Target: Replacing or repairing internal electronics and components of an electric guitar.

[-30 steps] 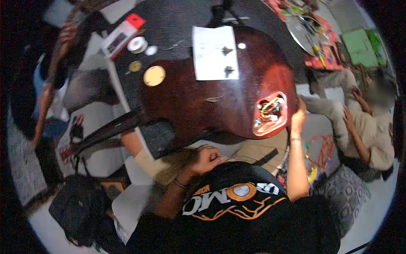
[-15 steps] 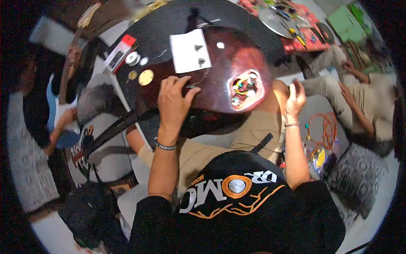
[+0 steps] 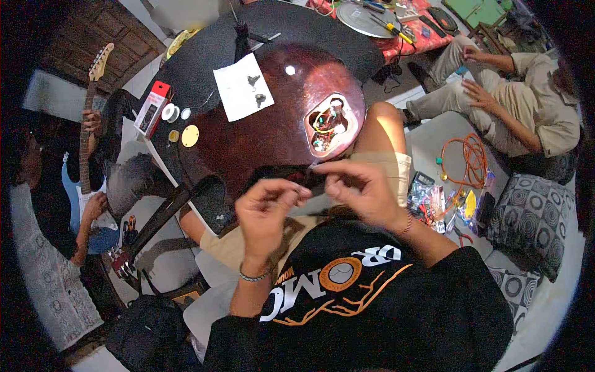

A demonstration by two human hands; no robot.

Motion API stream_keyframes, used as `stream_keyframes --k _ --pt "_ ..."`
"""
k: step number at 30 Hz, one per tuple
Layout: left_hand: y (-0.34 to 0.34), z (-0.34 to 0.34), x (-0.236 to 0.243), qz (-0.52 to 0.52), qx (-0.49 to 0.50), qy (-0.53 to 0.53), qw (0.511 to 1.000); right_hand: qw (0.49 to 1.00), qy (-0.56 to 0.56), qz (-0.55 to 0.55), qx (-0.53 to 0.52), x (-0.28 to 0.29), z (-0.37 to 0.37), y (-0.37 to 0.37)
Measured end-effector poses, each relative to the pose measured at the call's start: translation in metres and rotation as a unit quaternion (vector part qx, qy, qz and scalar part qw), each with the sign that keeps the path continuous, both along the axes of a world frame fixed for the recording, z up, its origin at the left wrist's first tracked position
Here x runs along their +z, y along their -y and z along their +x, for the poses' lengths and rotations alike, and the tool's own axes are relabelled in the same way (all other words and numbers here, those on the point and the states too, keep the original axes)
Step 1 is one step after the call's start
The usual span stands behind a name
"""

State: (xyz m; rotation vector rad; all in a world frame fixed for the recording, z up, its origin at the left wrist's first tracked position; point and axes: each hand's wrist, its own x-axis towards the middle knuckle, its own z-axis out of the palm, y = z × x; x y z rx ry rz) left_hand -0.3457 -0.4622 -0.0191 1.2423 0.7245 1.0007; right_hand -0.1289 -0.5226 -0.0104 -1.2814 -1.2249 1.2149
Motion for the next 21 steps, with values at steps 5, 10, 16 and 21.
stream_keyframes --k 5,10,16,21 --pt "0.029 -0.01 -0.025 -0.097 -0.017 0.038 0.994 1.0 -0.014 0.004 0.0 -0.019 -0.032 -0.003" --pt "-0.037 -0.072 0.002 0.055 0.218 0.171 0.959 0.998 -0.06 -0.005 0.018 -0.021 -0.04 -0.002" --pt "-0.052 -0.105 0.065 0.134 0.324 0.168 0.921 0.988 0.029 0.094 0.116 -0.007 -0.043 -0.004" --pt "0.035 -0.02 0.015 0.042 0.007 0.092 0.995 0.994 -0.085 0.056 0.047 0.011 -0.041 -0.002"
